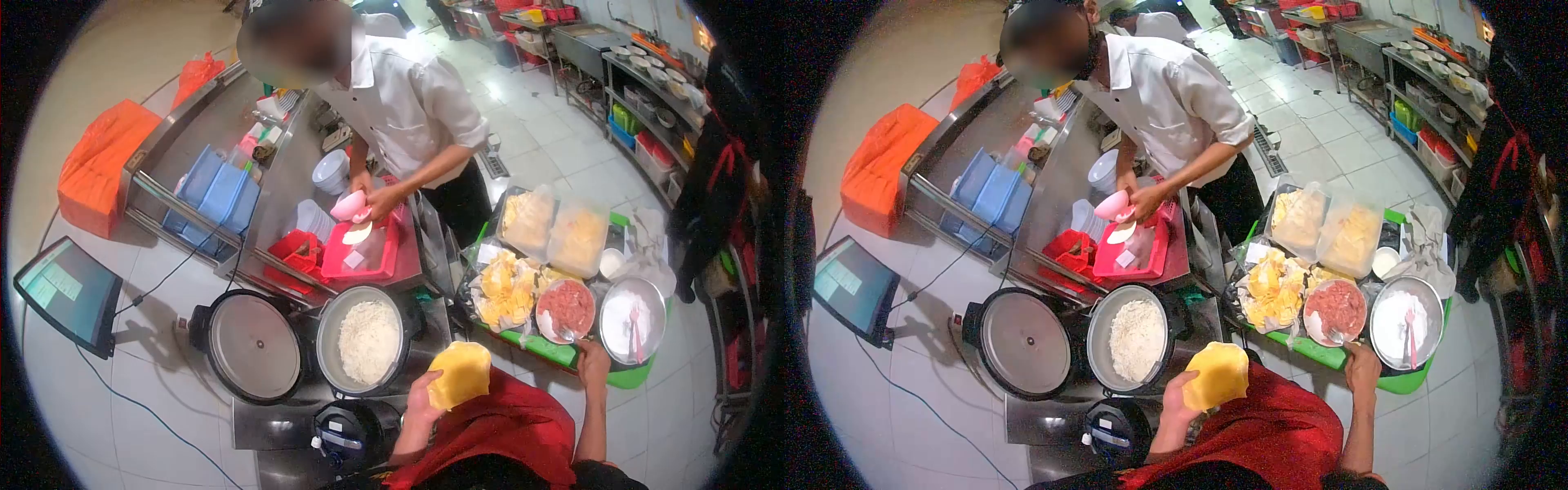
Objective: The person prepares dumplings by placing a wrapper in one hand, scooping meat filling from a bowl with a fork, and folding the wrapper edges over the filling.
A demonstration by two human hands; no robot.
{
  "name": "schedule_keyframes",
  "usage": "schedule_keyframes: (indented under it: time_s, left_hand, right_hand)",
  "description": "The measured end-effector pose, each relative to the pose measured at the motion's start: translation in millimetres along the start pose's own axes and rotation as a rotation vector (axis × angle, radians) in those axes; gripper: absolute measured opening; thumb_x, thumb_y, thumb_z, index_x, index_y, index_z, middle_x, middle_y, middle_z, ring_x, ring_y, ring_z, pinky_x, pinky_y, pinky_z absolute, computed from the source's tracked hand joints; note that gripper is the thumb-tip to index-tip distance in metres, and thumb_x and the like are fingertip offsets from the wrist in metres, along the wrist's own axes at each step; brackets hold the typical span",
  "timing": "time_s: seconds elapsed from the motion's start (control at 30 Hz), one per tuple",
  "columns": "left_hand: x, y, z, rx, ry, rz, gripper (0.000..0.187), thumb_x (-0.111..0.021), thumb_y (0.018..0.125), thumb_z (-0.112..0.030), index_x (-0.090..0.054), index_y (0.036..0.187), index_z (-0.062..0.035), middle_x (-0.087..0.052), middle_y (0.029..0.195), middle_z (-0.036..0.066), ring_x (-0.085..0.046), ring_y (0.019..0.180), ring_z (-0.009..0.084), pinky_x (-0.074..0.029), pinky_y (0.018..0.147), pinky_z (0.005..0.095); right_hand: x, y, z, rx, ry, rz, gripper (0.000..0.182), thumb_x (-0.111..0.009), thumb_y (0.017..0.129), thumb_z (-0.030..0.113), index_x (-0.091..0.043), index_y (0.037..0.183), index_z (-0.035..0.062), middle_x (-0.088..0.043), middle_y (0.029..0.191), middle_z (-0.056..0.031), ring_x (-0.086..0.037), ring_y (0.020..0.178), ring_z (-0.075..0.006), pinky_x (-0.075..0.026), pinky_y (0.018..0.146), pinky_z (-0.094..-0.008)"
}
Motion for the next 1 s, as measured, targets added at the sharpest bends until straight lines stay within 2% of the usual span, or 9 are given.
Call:
schedule_keyframes:
  time_s: [0.13, 0.23, 0.3, 0.33, 0.37, 0.47, 0.5, 0.63, 1.0]
  left_hand:
    - [1, 3, 0, 0.009, 0.004, -0.041, 0.044, -0.052, 0.09, -0.015, -0.048, 0.13, 0.0034, -0.058, 0.126, 0.021, -0.059, 0.112, 0.0382, -0.047, 0.096, 0.0502]
    - [16, 3, 2, 0.001, -0.059, -0.043, 0.05, -0.062, 0.086, -0.018, -0.048, 0.13, 0.0011, -0.057, 0.127, 0.019, -0.059, 0.113, 0.0355, -0.046, 0.098, 0.0476]
    - [-4, -41, -38, -1.032, 1.121, 0.212, 0.065, -0.076, 0.076, -0.018, -0.048, 0.131, -0.0009, -0.057, 0.128, 0.017, -0.058, 0.114, 0.0315, -0.045, 0.1, 0.0439]
    - [7, -37, -39, -0.95, 0.94, 0.148, 0.074, -0.085, 0.064, -0.016, -0.051, 0.129, -0.0025, -0.06, 0.122, 0.014, -0.06, 0.109, 0.0279, -0.046, 0.097, 0.0407]
    - [15, -32, -44, -0.904, 0.952, 0.154, 0.074, -0.085, 0.064, -0.016, -0.051, 0.129, -0.0025, -0.06, 0.122, 0.014, -0.06, 0.109, 0.0279, -0.046, 0.097, 0.0407]
    - [36, 3, -29, -0.202, 0.25, -0.217, 0.034, -0.06, 0.087, -0.017, -0.06, 0.111, 0.0063, -0.065, 0.104, 0.018, -0.065, 0.096, 0.03, -0.055, 0.083, 0.0435]
    - [19, -8, -33, -0.233, 0.274, -0.327, 0.038, -0.059, 0.084, -0.014, -0.056, 0.115, 0.0084, -0.064, 0.109, 0.02, -0.064, 0.099, 0.0339, -0.054, 0.086, 0.0468]
    - [15, 6, -20, -0.057, 0.041, -0.103, 0.049, -0.054, 0.086, -0.014, -0.046, 0.129, 0.0084, -0.058, 0.123, 0.025, -0.06, 0.11, 0.0388, -0.047, 0.099, 0.0509]
    - [12, 19, -16, 0.05, 0.206, -0.028, 0.05, -0.049, 0.09, -0.022, -0.048, 0.13, 0.0083, -0.06, 0.122, 0.024, -0.062, 0.106, 0.0362, -0.049, 0.093, 0.0459]
  right_hand:
    - [-1, -10, -3, 0.032, -0.035, 0.003, 0.028, -0.054, 0.076, -0.002, -0.072, 0.097, 0.0055, -0.065, 0.09, -0.0187, -0.062, 0.084, -0.0396, -0.049, 0.075, -0.0471]
    - [-5, -15, -3, 0.087, -0.011, -0.082, 0.034, -0.053, 0.075, -0.008, -0.072, 0.101, 0.0033, -0.064, 0.107, -0.0248, -0.061, 0.103, -0.0394, -0.049, 0.089, -0.0429]
    - [-21, -20, -22, -0.132, 0.12, 0.117, 0.037, -0.051, 0.076, -0.008, -0.07, 0.106, 0.0009, -0.059, 0.122, -0.0266, -0.054, 0.118, -0.0405, -0.042, 0.102, -0.0412]
    - [-7, -23, -1, 0.116, 0.049, -0.061, 0.038, -0.05, 0.077, -0.008, -0.069, 0.108, 0.0001, -0.06, 0.121, -0.0263, -0.054, 0.117, -0.0407, -0.041, 0.103, -0.0414]
    - [-19, -29, -15, 0.008, 0.032, 0.006, 0.034, -0.052, 0.08, -0.004, -0.07, 0.108, 0.0026, -0.063, 0.114, -0.024, -0.058, 0.108, -0.0392, -0.044, 0.097, -0.0421]
    - [-5, -35, -10, -0.076, 0.037, 0.015, 0.03, -0.053, 0.085, 0.008, -0.071, 0.109, 0.0082, -0.067, 0.1, -0.0229, -0.063, 0.094, -0.0381, -0.048, 0.086, -0.0427]
    - [-12, -35, -20, -0.111, 0.001, 0.061, 0.031, -0.053, 0.085, 0.007, -0.07, 0.11, 0.0083, -0.066, 0.102, -0.0226, -0.063, 0.097, -0.0382, -0.048, 0.086, -0.0428]
    - [9, -44, -14, -0.159, -0.019, -0.008, 0.03, -0.054, 0.084, 0.006, -0.07, 0.109, 0.0107, -0.066, 0.1, -0.0204, -0.062, 0.091, -0.0379, -0.05, 0.079, -0.0449]
    - [-2, -41, 24, -0.108, 0.17, -0.207, 0.032, -0.058, 0.086, 0.007, -0.064, 0.118, 0.0072, -0.064, 0.087, -0.02, -0.063, 0.077, -0.0373, -0.05, 0.07, -0.0438]
Point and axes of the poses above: each hand's wrist, its own y-axis towards the middle knuckle, its own x-axis out of the back of the hand, z = x × y, the point moved 10 cm from there along y, towards the middle knuckle
